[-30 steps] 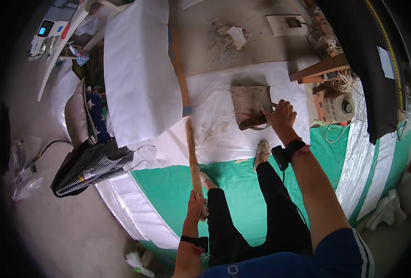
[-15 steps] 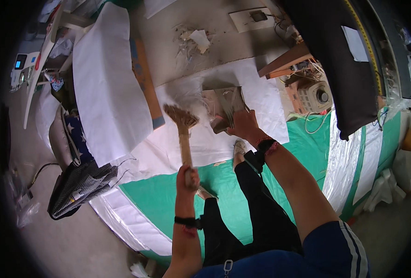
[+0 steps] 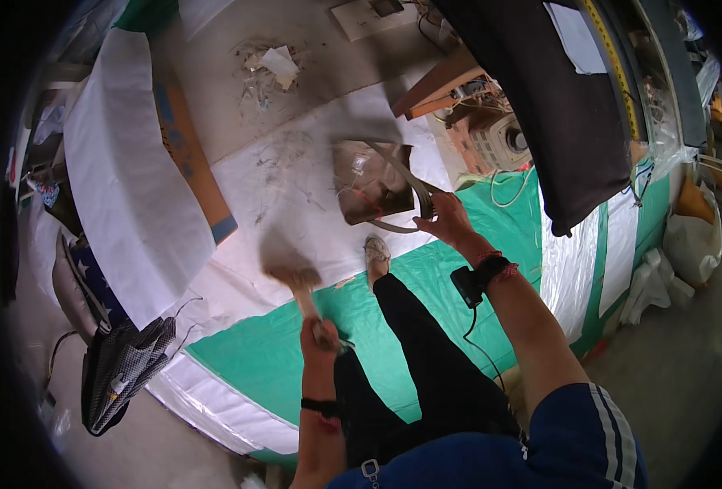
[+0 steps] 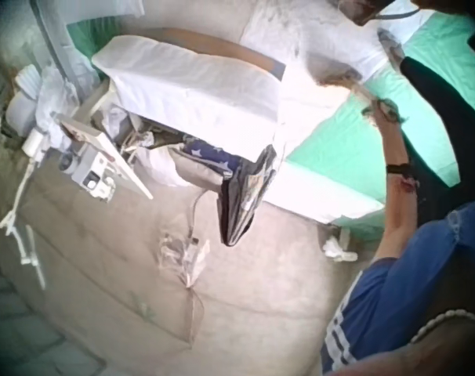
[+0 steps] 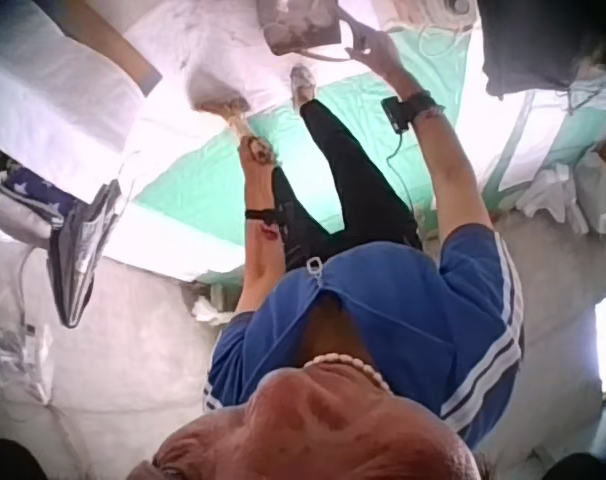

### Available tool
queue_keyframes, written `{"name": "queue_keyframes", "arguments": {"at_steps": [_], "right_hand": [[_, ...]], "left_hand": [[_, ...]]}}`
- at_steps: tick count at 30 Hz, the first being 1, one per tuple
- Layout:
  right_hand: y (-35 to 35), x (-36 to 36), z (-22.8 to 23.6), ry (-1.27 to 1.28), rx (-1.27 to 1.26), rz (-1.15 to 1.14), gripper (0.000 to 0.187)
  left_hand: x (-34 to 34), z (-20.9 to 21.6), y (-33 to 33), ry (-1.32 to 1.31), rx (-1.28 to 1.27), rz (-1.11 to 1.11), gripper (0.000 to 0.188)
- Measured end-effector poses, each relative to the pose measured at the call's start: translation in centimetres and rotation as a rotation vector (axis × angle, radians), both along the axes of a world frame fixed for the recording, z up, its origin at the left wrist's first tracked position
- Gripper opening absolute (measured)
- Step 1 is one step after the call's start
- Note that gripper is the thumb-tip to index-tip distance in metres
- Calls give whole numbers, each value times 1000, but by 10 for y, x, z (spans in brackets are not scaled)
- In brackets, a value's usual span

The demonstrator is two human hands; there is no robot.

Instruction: Sweeping debris from the floor into a dustpan in a manufacturing environment.

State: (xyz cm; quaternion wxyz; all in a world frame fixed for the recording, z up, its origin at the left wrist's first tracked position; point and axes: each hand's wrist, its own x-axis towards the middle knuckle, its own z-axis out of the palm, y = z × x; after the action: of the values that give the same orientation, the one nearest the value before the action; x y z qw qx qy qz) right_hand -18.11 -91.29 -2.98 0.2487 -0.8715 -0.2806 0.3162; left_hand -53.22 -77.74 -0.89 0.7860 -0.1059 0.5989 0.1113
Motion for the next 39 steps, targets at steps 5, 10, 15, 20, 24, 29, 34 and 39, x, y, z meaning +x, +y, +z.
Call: {"name": "queue_keyframes", "arguments": {"at_steps": [5,10,15,20,24,29,34,39], "right_hand": [[10,-16,-11,-152,-148,58,34],[18,2,-8,-22,-305,-68,40],[13,13,-2,133,-380,32,50],[9,9,-7,250,-399,37,54],[6,11,-12,127,-404,-58,50],[1,15,-13,87,-365,-216,41],[-16,-6,-3,53,-364,-406,32],[-44,-66,30,51,-311,-739,28]], "left_hand": [[72,12,66,-24,0,23,12],[67,33,103,134,221,-253,9],[104,-11,121,159,-4,-233,10],[192,-24,160,-199,-99,-46,14],[209,16,211,-517,-81,-183,20],[186,36,226,26,599,-741,16],[145,53,241,457,638,-1390,22],[113,87,271,204,502,-1387,25]]}}
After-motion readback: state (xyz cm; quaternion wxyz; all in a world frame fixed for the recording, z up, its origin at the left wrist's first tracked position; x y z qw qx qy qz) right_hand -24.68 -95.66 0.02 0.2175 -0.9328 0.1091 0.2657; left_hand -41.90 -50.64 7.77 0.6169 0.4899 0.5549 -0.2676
